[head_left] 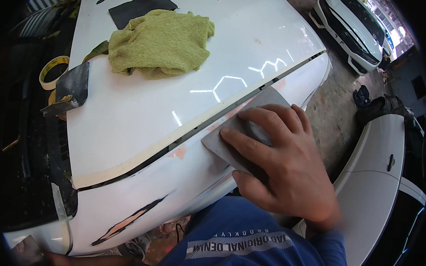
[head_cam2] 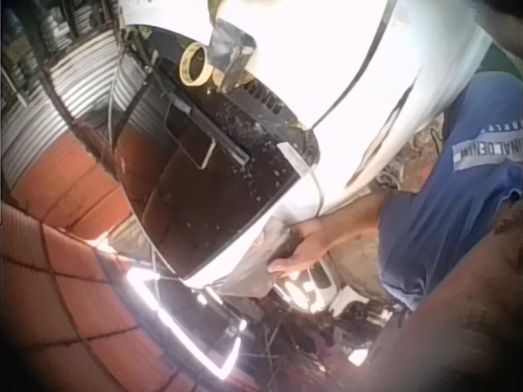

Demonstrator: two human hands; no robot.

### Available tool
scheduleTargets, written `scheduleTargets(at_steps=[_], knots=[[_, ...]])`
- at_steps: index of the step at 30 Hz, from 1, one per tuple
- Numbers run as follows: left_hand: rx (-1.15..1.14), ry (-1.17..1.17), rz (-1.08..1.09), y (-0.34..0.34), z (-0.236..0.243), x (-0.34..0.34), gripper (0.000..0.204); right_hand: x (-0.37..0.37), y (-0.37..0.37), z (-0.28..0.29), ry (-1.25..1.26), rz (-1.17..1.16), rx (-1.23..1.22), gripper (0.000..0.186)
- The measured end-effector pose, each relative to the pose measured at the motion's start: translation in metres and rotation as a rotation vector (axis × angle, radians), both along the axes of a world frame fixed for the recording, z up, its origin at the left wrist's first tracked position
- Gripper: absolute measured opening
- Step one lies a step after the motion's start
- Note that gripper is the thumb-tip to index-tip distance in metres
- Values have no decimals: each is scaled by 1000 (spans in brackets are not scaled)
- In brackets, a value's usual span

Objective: The person uses spatulas to apply and smooth body filler onto the damaged panels and hood of a white car.

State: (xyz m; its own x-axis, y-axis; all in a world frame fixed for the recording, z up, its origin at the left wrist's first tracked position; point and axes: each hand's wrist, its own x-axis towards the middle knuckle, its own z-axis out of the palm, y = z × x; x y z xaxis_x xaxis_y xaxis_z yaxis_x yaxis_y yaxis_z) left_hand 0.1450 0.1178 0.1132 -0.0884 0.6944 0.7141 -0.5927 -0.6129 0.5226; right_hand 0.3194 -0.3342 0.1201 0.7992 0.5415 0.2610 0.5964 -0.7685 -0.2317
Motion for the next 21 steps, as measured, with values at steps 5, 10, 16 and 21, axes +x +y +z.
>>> scheduleTargets(at_steps=[5,10,16,21], knots=[[-8,2,-6,-1,0,0,58,1,-7,2,2,-3,9,54],[4,1,-15,-3,0,-1,57,6,-11,-2,-18,-27,49,56],[7,-15,-49,-8,2,1,57,8,-11,-7,-1,-25,55,56],[6,-40,-86,-9,7,0,59,6,-10,-8,-24,-31,17,54]])
